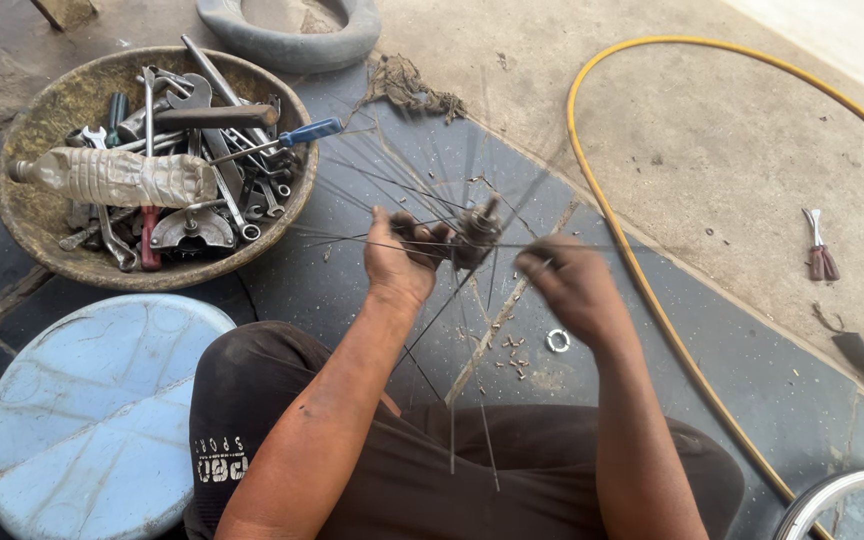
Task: The person sits on the floor of a bicycle repair shop and dismantles a bicycle wheel. They pull spokes out of the rim and hub one at a time, unscrew nipples by hand, and gather the loose spokes around the hub while sorting through the parts.
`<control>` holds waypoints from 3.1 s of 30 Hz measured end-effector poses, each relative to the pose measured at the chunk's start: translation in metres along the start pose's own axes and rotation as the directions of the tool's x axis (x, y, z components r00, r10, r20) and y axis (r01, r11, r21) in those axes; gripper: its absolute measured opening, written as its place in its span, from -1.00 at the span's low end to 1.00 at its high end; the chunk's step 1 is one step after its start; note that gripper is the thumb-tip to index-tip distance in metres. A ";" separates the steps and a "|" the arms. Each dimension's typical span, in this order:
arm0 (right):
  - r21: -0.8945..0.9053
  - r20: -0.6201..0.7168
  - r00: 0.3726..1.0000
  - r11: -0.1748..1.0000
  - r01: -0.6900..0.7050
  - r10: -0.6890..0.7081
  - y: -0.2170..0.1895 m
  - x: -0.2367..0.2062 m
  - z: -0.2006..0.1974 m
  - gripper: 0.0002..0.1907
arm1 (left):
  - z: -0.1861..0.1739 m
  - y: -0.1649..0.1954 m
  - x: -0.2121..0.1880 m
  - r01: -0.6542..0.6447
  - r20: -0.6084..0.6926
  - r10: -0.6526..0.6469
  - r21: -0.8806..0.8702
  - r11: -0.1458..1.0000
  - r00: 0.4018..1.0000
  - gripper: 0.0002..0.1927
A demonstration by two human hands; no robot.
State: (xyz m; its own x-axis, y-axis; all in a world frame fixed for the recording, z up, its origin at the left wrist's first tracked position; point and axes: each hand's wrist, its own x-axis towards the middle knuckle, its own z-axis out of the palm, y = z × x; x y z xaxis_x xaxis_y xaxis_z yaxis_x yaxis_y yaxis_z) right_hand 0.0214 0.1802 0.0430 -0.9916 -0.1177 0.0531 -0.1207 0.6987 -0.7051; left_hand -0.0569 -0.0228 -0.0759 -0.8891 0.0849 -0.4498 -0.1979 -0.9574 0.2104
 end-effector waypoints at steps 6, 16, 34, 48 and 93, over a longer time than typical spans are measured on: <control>-0.107 0.044 0.998 0.993 -0.040 0.045 -0.011 0.004 0.061 -0.62 | 0.001 0.009 0.002 -0.009 0.004 0.009 -0.097 0.995 1.000 -0.46; -0.383 0.269 0.959 0.923 0.020 0.090 0.022 0.008 0.071 -0.71 | 0.001 0.011 0.004 -0.036 -0.090 0.025 -0.116 0.993 0.996 -0.48; 0.082 -0.381 0.897 0.958 0.275 -0.225 0.011 0.006 0.062 -0.92 | 0.000 0.006 0.004 -0.035 -0.082 0.030 -0.060 0.998 0.996 -0.51; 0.243 -0.786 0.535 0.641 0.728 -0.310 -0.038 -0.048 -0.005 -0.87 | 0.008 -0.002 -0.002 -0.053 -0.058 0.051 -0.034 0.998 0.997 -0.52; 0.574 -0.527 0.845 0.693 0.437 -0.096 0.018 -0.015 0.023 -0.78 | -0.016 -0.013 0.020 0.024 -0.048 -0.018 0.125 0.992 0.999 -0.48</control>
State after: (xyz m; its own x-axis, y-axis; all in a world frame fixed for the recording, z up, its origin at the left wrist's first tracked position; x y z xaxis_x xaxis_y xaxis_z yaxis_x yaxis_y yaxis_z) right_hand 0.0349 0.1778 0.0131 -0.8501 0.2053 0.4849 -0.4903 0.0273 -0.8711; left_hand -0.0657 -0.0135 -0.1015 -0.8645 0.0885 -0.4948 -0.2690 -0.9129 0.3068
